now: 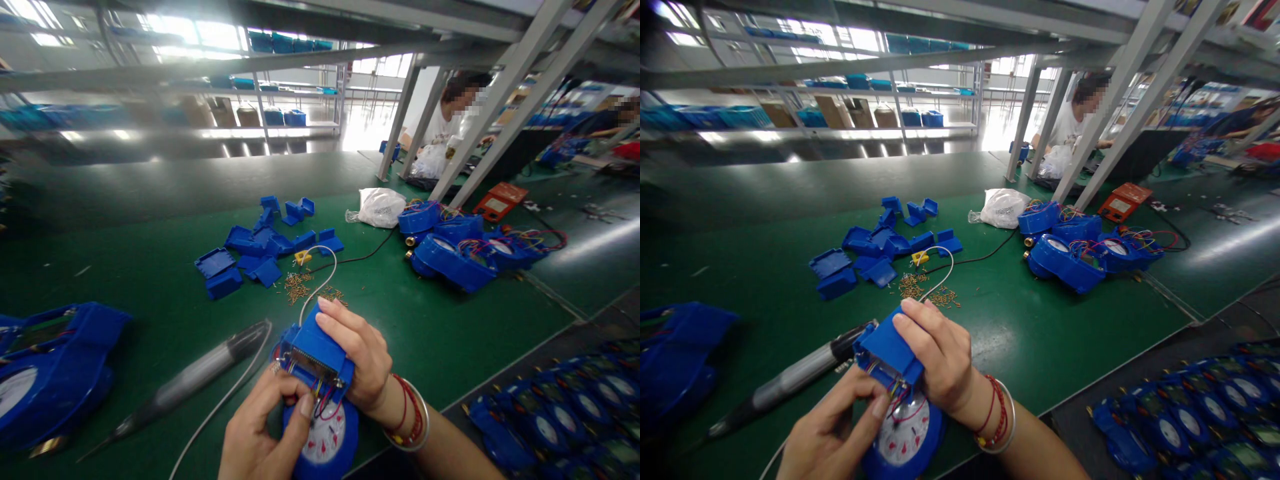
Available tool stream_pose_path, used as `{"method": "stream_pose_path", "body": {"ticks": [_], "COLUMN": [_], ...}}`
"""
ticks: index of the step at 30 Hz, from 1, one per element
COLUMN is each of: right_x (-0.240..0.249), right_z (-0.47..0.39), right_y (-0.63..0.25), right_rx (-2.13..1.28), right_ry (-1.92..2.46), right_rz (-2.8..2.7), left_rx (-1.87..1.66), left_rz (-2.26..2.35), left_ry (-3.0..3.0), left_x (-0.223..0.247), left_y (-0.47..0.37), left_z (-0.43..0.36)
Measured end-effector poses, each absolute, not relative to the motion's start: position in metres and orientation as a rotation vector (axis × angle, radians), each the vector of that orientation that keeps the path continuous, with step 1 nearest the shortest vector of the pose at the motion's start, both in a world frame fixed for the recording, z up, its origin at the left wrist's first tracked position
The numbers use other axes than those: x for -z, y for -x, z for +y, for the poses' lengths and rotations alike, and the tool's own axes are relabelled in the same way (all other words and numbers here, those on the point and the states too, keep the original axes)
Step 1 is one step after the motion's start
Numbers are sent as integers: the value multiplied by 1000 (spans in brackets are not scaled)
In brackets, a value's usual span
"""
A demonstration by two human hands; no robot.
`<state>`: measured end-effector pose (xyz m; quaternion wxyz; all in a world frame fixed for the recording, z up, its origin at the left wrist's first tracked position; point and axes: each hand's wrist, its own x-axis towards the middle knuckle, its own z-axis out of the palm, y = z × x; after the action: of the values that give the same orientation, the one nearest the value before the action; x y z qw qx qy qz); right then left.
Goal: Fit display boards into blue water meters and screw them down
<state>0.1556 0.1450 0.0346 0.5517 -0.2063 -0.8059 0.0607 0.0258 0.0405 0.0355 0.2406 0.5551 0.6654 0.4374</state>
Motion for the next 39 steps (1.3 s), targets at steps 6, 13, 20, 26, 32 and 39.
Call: {"method": "stream_pose_path", "body": {"ticks": [6, 13, 20, 26, 32, 39], "right_x": [-35, -33, -33, -34, -34, -31], "right_z": [142, 143, 143, 143, 143, 144], "right_y": [-152, -151, -153, -154, -155, -156], "right_rx": [-313, -355, -275, -223, -184, -147], "right_ry": [531, 588, 585, 563, 570, 545], "right_rz": [-1867, -1857, -1868, -1899, -1912, -1919], "left_rx": [-1182, -1300, -1490, -1405, -1369, -1389], "left_rz": [1868, 1993, 1959, 1899, 1852, 1935], "left_ry": [-1466, -1444, -1825, -1620, -1736, -2041], "left_x": [-37, -31, -25, -32, -33, -33], "left_y": [-28, -37, -37, -36, -33, -29], "left_z": [46, 43, 33, 39, 42, 40]}}
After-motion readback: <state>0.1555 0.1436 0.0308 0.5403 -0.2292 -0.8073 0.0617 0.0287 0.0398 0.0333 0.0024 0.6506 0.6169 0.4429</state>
